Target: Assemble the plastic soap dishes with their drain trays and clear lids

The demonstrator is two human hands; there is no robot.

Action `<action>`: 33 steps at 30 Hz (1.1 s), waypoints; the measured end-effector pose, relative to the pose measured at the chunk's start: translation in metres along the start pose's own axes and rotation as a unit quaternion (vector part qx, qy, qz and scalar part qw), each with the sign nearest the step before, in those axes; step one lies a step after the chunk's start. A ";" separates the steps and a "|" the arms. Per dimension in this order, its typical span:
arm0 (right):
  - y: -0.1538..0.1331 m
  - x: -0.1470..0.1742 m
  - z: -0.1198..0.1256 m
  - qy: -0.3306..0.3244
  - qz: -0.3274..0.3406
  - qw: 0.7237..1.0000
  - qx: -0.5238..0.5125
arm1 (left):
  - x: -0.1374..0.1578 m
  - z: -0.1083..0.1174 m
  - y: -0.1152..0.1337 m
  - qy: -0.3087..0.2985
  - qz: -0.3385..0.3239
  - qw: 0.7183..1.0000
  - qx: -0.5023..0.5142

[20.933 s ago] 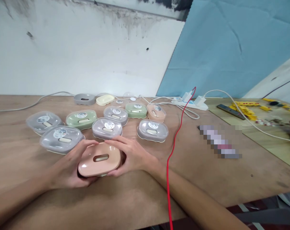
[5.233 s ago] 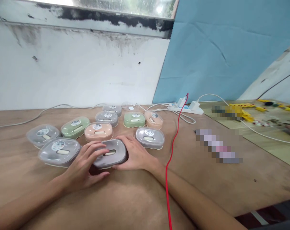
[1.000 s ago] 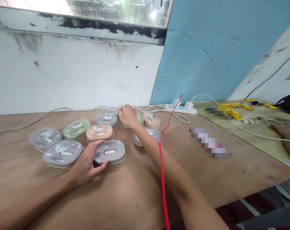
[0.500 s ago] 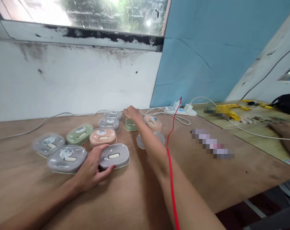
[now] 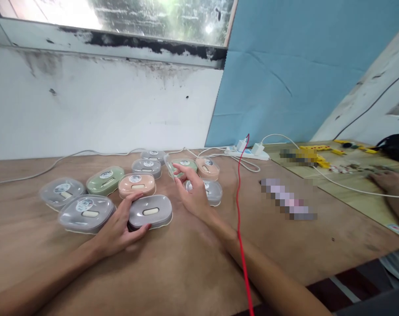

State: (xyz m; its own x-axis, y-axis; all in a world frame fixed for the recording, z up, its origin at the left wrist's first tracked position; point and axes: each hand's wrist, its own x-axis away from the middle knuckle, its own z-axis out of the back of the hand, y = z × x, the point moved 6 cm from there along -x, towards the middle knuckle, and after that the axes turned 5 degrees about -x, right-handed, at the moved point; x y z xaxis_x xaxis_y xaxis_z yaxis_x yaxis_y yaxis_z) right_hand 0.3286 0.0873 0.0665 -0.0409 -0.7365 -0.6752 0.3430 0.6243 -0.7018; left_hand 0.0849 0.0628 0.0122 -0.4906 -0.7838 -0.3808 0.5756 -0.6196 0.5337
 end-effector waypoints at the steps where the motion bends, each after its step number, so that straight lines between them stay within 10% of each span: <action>1: -0.001 0.006 -0.001 -0.003 0.003 1.000 0.010 | 0.000 0.000 0.000 -0.001 0.002 1.000 0.001; 17: 0.004 0.016 -0.013 -0.046 -0.216 0.926 -0.306 | -0.002 0.005 0.008 -0.003 -0.033 0.999 0.023; 26: 0.020 0.024 -0.024 -0.076 -0.285 0.898 -0.327 | -0.002 0.002 0.000 0.014 -0.022 0.998 0.061; 33: 0.036 0.034 -0.030 -0.054 -0.284 0.926 -0.242 | 0.000 0.003 0.002 0.000 -0.014 1.000 0.017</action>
State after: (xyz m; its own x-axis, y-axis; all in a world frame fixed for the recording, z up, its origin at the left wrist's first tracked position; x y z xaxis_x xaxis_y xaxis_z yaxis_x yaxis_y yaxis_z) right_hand 0.3113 0.0930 0.0116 0.0178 -0.9873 -0.1578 -0.1666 0.1527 -0.9741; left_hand 0.0842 0.0620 0.0159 -0.5067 -0.7658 -0.3960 0.5389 -0.6399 0.5478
